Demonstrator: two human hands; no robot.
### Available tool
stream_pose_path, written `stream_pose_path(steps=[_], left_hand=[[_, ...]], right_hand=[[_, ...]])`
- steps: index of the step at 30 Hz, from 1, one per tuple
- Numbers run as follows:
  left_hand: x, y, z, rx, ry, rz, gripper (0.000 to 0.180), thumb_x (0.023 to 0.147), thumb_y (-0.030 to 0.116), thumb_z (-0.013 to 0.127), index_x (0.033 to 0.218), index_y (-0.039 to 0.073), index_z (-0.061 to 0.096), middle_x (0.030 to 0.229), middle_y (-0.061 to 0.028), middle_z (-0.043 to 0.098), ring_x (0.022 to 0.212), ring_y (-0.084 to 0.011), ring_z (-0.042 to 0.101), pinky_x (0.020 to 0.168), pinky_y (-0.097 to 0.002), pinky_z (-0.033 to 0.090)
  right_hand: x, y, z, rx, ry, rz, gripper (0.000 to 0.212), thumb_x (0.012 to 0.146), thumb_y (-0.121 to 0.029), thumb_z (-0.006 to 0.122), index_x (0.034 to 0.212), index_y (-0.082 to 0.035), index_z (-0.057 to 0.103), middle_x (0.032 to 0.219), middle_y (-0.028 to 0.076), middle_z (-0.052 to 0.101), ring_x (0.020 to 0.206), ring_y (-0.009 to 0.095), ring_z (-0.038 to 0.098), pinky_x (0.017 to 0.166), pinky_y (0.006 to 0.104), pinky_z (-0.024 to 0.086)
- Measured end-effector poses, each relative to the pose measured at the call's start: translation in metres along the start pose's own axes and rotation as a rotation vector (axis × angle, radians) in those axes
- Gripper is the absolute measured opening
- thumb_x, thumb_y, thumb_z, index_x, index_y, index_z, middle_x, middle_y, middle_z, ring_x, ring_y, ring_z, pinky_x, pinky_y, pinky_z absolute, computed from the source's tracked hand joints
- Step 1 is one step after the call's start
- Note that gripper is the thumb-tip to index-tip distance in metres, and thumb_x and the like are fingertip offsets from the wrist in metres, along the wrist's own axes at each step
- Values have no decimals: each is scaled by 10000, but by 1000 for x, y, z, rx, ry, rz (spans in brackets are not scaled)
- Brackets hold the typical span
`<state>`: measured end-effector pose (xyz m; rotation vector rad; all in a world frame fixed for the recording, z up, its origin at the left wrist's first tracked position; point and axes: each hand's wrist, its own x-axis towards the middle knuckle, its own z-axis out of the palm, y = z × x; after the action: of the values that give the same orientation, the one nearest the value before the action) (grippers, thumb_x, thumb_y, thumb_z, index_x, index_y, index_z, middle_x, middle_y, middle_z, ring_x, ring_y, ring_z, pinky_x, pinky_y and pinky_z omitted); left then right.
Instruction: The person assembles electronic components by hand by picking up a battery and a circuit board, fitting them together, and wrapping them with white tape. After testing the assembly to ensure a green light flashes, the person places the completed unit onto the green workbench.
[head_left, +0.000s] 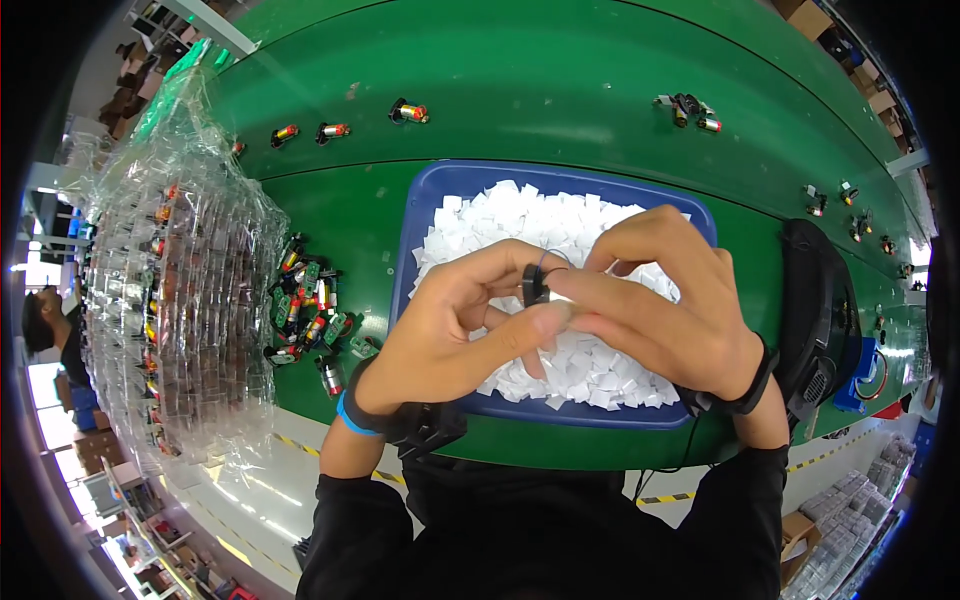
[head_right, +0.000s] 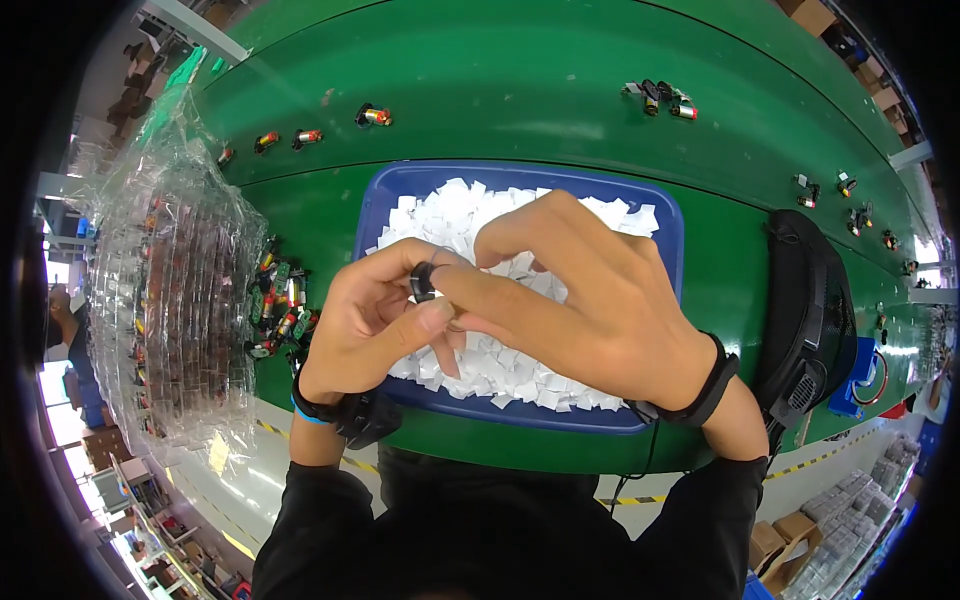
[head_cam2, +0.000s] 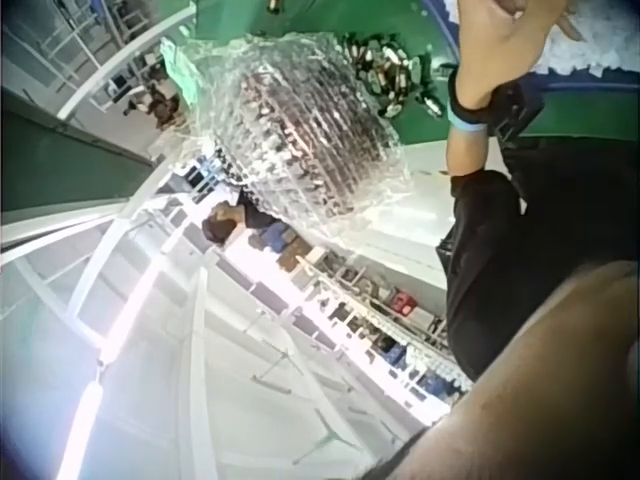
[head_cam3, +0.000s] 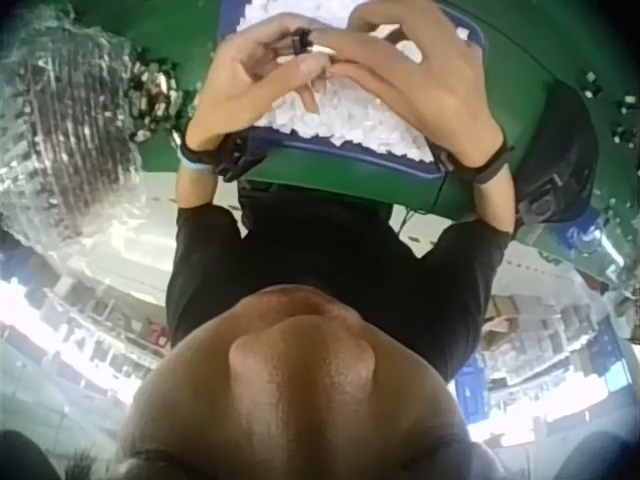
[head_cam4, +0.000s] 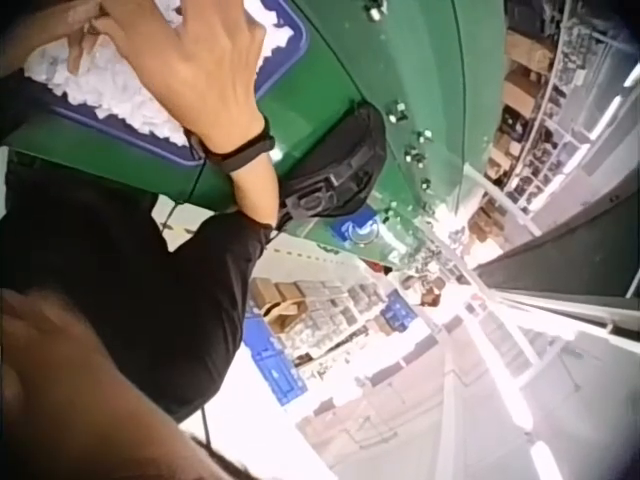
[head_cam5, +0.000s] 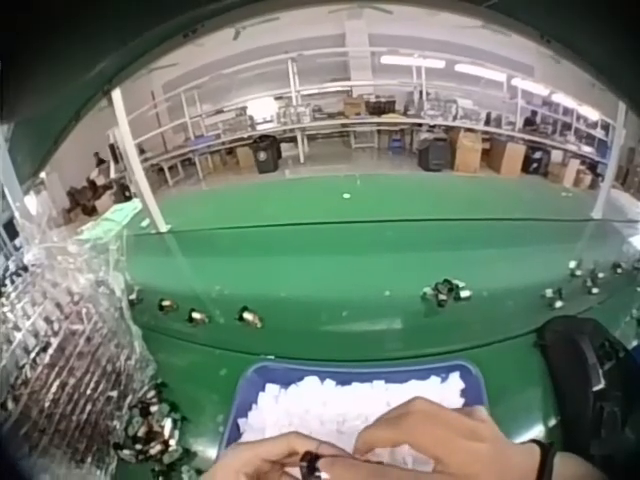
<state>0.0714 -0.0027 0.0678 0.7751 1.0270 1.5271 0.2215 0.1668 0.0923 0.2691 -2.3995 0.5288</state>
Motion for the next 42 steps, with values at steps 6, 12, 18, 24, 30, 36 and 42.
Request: stream_pose_path(steps=[6,12,18,24,30,36,42], left_hand=[[3,-10,1,349,2,66,231,954,96,714,1122,-52,658,1004,-102,673,798,-132,657,626,-280,603],[5,-7,-3,293,35,30,221,938,117,739,1090,-29,671,912,-77,681,723,-114,649,582,-259,575],[33,19,1,239,-119,-143,239,934,161,744,1091,-12,691,883,-70,714,696,-111,652,528,-242,521],[137,23,-87,967,86,-85,395,925,382,733,1020,0,721,920,-107,740,790,-154,669,635,-310,539],[134,1,-164,1714,449,259,400,943,385,715,1027,-5,690,976,-166,715,879,-288,681,766,-375,544],[-3,69,-137,1690,375,29,168,918,205,705,1039,91,684,1004,-97,718,813,-317,694,744,-406,544],[-105,24,-79,1650,158,74,257,837,53,752,1081,68,674,968,-126,643,811,-309,655,702,-415,530]], right_hand=[[-6,-7,0,131,-169,283,467,613,3,799,1072,-74,760,941,63,619,714,168,635,559,256,500],[-7,1,-3,102,-144,184,417,659,-60,835,1070,-60,765,837,46,622,699,159,638,542,256,485],[-7,0,-19,34,-116,157,393,680,-101,853,1060,-53,760,784,46,648,714,193,654,564,292,496],[0,-8,-35,-384,9,207,321,736,0,825,1045,-42,749,868,83,706,755,253,665,652,327,519],[-10,-15,-44,-273,-4,184,250,775,61,788,1003,-21,725,874,98,707,771,265,667,668,323,516],[-7,-11,-47,-298,-25,231,218,777,79,780,970,7,709,855,116,691,751,266,662,650,331,503],[-8,-4,-38,-267,-62,244,188,786,80,776,951,22,705,837,121,681,734,268,652,644,324,496]])
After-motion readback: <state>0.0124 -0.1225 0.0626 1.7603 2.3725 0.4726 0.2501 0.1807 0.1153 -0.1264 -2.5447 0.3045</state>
